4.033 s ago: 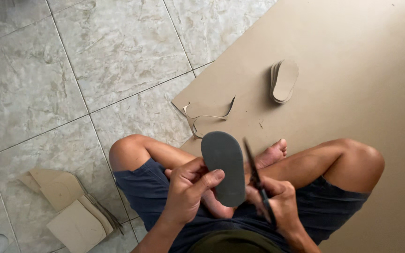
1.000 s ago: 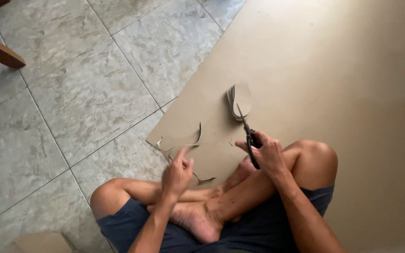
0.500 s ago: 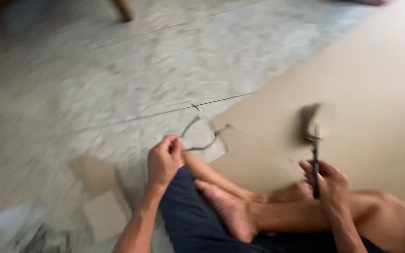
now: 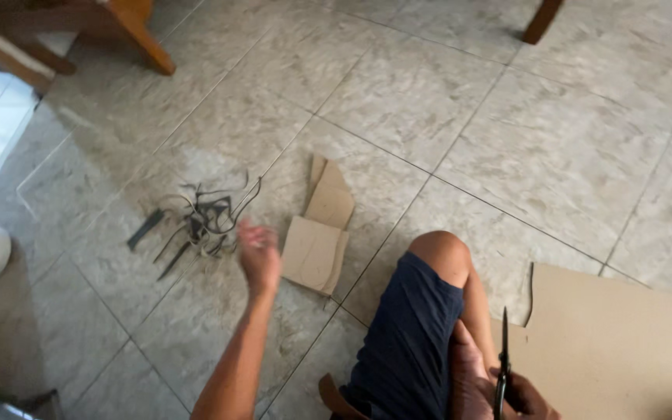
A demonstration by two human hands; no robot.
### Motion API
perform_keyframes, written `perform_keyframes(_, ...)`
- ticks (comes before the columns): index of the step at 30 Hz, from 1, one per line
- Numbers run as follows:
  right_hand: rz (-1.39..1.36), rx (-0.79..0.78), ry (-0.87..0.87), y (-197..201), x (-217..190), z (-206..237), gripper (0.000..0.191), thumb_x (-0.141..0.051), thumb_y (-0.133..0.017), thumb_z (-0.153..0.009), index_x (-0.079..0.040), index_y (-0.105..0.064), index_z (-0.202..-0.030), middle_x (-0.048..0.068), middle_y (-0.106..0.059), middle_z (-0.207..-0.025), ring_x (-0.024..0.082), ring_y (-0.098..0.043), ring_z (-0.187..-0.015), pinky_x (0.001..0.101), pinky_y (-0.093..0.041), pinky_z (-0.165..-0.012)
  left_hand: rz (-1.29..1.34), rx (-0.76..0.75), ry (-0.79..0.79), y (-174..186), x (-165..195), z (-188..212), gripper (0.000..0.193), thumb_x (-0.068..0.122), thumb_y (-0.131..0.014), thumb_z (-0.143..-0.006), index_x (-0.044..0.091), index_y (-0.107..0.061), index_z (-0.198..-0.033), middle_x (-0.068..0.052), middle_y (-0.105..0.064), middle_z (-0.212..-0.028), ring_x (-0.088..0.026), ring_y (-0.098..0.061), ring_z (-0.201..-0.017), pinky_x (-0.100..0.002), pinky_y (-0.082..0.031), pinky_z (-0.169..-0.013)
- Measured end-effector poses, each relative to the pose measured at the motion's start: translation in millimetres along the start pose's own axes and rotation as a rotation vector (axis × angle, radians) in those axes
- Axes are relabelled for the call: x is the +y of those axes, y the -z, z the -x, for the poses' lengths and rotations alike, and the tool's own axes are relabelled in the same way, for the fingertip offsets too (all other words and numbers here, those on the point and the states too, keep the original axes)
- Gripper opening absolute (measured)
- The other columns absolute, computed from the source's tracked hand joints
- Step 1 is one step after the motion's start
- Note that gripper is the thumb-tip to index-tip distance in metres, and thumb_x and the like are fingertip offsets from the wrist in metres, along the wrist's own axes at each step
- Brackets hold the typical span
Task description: The person sits on the floor and cuts insole shapes from a large sheet of cardboard-like material, using scissors to trim along pre-drawn outlines. They trim the edges of each cut piece, set finished insoles on a growing stack, and discard scrap pieces aside.
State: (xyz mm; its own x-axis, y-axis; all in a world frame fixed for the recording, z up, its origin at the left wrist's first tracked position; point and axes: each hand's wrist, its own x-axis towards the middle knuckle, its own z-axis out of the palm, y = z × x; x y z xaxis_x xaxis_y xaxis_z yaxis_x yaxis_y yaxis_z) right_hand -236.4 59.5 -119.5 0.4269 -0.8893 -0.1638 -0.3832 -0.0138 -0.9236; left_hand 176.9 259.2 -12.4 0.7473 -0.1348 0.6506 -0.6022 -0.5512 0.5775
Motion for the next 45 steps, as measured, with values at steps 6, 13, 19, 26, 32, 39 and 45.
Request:
perform_keyframes(6,-0.106,-0.232,-0.594,8,-3,-2,0.037,-0.021,-0.092,-0.059,0.001,-0.082,-0.087,0.02,-0.078,-0.082,0.029,-0.078,-0.086,0.0425,-0.057,-0.088,-0.405,-0.562,0.369,10,3,68,0.066,0.041,-0.072,-0.083,-0.002,-0.052,-0.129,-0.025,-0.057,-0.126,-0.044,-0.054,-0.116,-0.054,-0.048,-0.092)
perform_keyframes(13,0.063,0.065,-0.147,30,8,51,0.028,-0.021,-0.087,-0.074,0.002,-0.08,-0.088,0.016,-0.076,-0.076,0.028,-0.072,-0.079,0.0427,-0.055,-0.083,-0.626,-0.702,0.271,18,8,56,0.071,0.047,-0.075,-0.085,-0.001,-0.053,-0.132,-0.019,-0.061,-0.119,-0.038,-0.06,-0.11,-0.05,-0.05,-0.088)
perform_keyframes(19,0.003,0.09,-0.265,37,3,48,0.03,-0.026,-0.08,-0.08,0.003,-0.08,-0.087,0.014,-0.071,-0.067,0.025,-0.067,-0.066,0.0395,-0.05,-0.068,0.453,-0.615,0.698,-7,34,9,0.033,0.027,-0.077,-0.092,-0.001,-0.072,-0.11,-0.011,-0.068,-0.092,-0.019,-0.059,-0.079,-0.036,-0.048,-0.066)
perform_keyframes(26,-0.128,-0.019,-0.433,103,-39,67,0.037,-0.031,-0.072,-0.087,0.005,-0.08,-0.086,0.011,-0.065,-0.057,0.021,-0.061,-0.05,0.0357,-0.045,-0.05,1.247,-0.978,0.986,-90,229,102,0.022,0.019,-0.079,-0.087,0.004,-0.068,-0.099,-0.003,-0.065,-0.077,-0.014,-0.063,-0.058,-0.027,-0.046,-0.048)
perform_keyframes(32,-0.479,0.09,-0.561,142,-64,120,0.043,-0.034,-0.066,-0.092,0.007,-0.078,-0.09,0.009,-0.061,-0.054,0.017,-0.056,-0.041,0.0323,-0.042,-0.041,1.294,-1.641,0.836,-73,359,189,0.024,0.024,-0.07,-0.093,0.0,-0.07,-0.099,-0.007,-0.073,-0.081,-0.016,-0.068,-0.061,-0.027,-0.052,-0.05)
perform_keyframes(39,-0.58,0.199,-0.07,160,-48,154,0.063,-0.055,-0.063,-0.094,0.005,-0.071,-0.113,0.003,-0.063,-0.067,0.012,-0.06,-0.061,0.0298,-0.055,-0.063,1.158,-1.917,0.525,-62,394,199,0.036,0.032,-0.07,-0.096,-0.004,-0.072,-0.092,-0.012,-0.075,-0.072,-0.016,-0.068,-0.058,-0.027,-0.053,-0.052)
perform_keyframes(45,-0.493,0.157,-0.024,167,-74,144,0.084,-0.069,-0.067,-0.085,0.005,-0.068,-0.127,0.004,-0.06,-0.085,0.014,-0.057,-0.081,0.0282,-0.047,-0.074,0.976,-2.03,0.291,-50,398,174,0.035,0.033,-0.068,-0.095,-0.001,-0.075,-0.088,-0.005,-0.071,-0.066,-0.01,-0.061,-0.054,-0.025,-0.048,-0.049)
